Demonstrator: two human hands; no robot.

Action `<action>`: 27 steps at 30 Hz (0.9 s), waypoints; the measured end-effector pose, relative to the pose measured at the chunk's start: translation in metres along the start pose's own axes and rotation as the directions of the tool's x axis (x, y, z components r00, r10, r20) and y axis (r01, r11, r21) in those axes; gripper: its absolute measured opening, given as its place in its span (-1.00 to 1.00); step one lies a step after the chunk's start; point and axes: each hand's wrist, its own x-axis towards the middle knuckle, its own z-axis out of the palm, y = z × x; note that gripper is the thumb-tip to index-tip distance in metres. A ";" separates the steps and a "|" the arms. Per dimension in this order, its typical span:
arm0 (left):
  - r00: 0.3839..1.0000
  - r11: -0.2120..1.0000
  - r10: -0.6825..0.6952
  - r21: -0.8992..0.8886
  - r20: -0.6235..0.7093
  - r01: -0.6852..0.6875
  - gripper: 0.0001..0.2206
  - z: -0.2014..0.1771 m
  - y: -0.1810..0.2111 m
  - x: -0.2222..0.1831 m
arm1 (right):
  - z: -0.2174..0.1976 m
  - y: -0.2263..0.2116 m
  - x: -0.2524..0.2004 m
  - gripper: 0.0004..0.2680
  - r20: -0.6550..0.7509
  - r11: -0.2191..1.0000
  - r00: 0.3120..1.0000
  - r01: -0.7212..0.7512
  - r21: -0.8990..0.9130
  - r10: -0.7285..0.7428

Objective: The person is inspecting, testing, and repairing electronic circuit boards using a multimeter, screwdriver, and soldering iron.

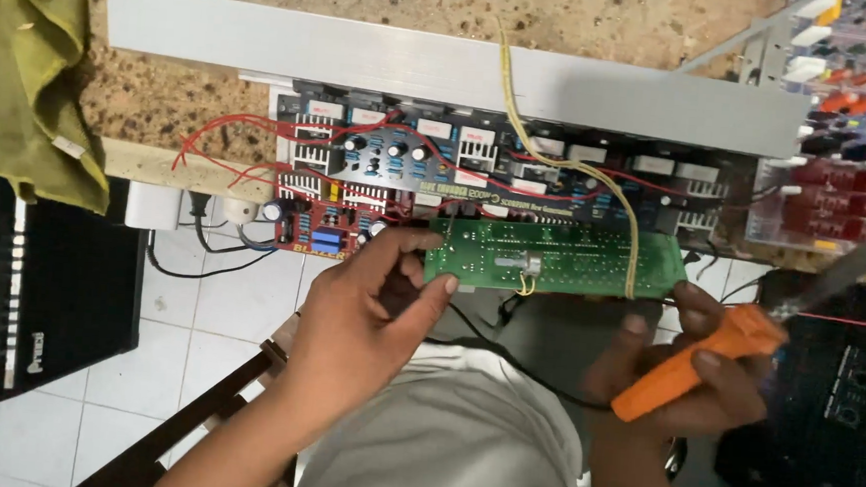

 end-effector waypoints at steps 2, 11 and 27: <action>1.000 1.000 0.026 -0.010 0.008 -0.026 -0.76 0.000 -0.003 0.000 | 0.002 0.011 -0.004 -0.73 -0.050 0.999 0.999 0.017 0.035 -0.015; 0.982 0.980 0.186 -0.080 0.018 -0.184 -0.87 0.009 0.002 -0.011 | 0.007 0.005 -0.020 -0.63 -0.143 0.921 0.989 0.086 0.379 -0.034; 0.837 0.845 0.531 0.004 -0.129 -0.535 -0.81 0.008 -0.002 -0.016 | 0.008 0.017 0.011 -0.70 -0.246 0.953 0.965 -0.013 0.303 0.091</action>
